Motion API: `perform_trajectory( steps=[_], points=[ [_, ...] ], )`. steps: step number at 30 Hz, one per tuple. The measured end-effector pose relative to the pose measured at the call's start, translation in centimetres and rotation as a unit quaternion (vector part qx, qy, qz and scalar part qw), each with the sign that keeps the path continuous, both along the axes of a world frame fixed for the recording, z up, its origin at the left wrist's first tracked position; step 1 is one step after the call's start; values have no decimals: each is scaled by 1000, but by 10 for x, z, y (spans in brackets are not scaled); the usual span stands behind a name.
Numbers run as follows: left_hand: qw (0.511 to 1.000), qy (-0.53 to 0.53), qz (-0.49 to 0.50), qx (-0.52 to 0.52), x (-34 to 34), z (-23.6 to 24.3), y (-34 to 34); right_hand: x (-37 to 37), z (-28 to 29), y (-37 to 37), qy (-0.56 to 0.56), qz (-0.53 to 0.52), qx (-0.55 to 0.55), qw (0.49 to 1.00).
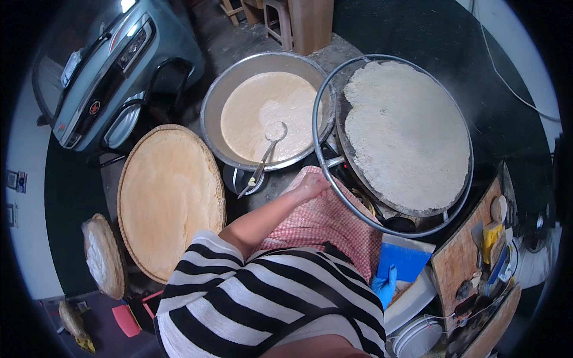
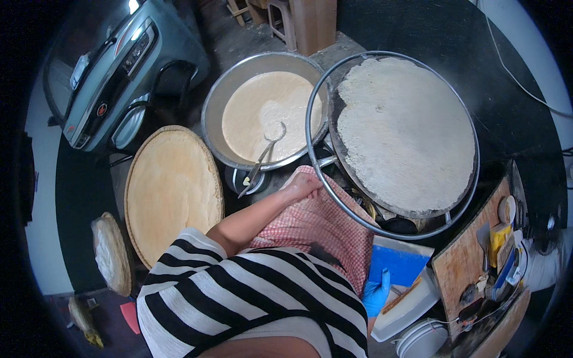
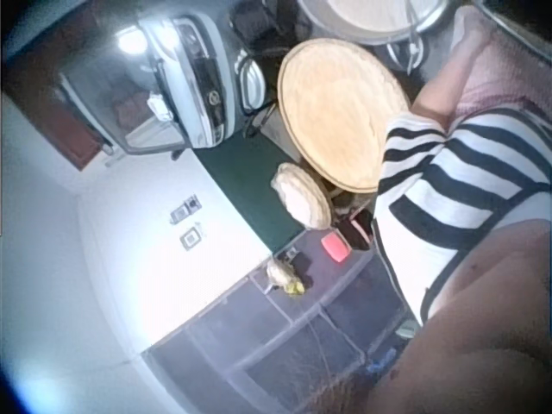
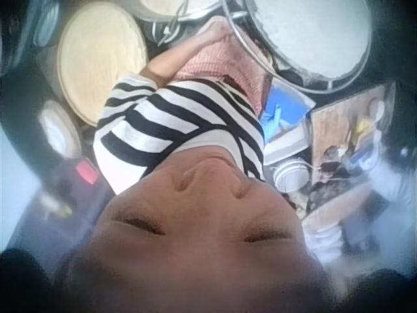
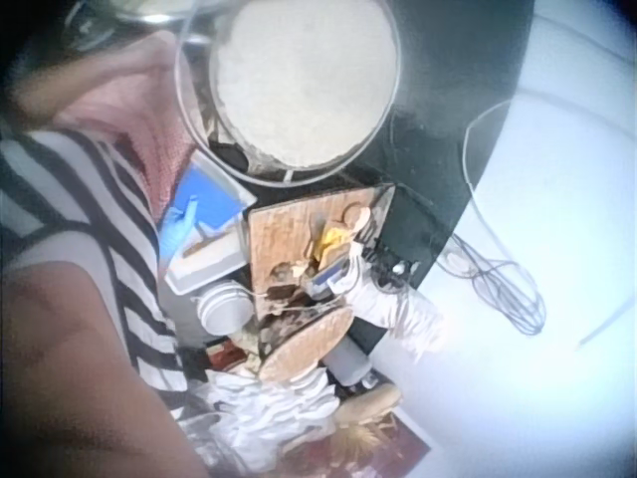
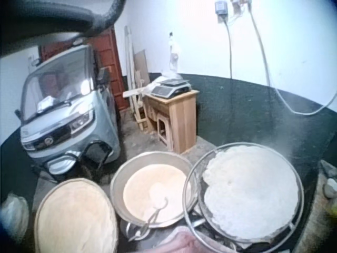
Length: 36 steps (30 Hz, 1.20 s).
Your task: The person ladles batter onto a hot griddle, spreads it into a thin circle, cooks it, then lifts and folds the crepe before placing it on a stack. The cycle repeats with additional batter scoops and spreading motions.
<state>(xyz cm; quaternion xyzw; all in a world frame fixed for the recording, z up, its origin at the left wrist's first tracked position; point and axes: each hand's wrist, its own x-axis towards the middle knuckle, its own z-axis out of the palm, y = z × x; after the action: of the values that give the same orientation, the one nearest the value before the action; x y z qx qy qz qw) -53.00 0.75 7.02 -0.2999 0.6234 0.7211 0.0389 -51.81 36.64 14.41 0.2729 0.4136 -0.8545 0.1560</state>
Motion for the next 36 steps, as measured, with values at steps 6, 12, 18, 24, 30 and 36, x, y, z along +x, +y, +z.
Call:
perform_trajectory(
  steps=[6, 12, 18, 24, 30, 36],
  points=[
    [1000, -19, 6, -12, -1, -2, -7, -48, -38, -6, 84, 73, 63, 992],
    [999, -8, 12, -39, 5, -10, -3, -55, -77, 10, 81, 49, 20, 995],
    [997, 16, 75, -24, 4, -24, -2, -58, -83, 19, 71, 61, -49, 994],
    [996, 46, 73, -3, 6, -33, -5, -62, -92, 21, 46, 25, -33, 998],
    [997, 35, 66, -15, 6, -37, -4, -59, -85, 17, 83, 32, -46, 995],
    [998, 16, 62, -9, 4, -30, -5, -61, -80, 15, 69, 31, -46, 996]
  ],
)
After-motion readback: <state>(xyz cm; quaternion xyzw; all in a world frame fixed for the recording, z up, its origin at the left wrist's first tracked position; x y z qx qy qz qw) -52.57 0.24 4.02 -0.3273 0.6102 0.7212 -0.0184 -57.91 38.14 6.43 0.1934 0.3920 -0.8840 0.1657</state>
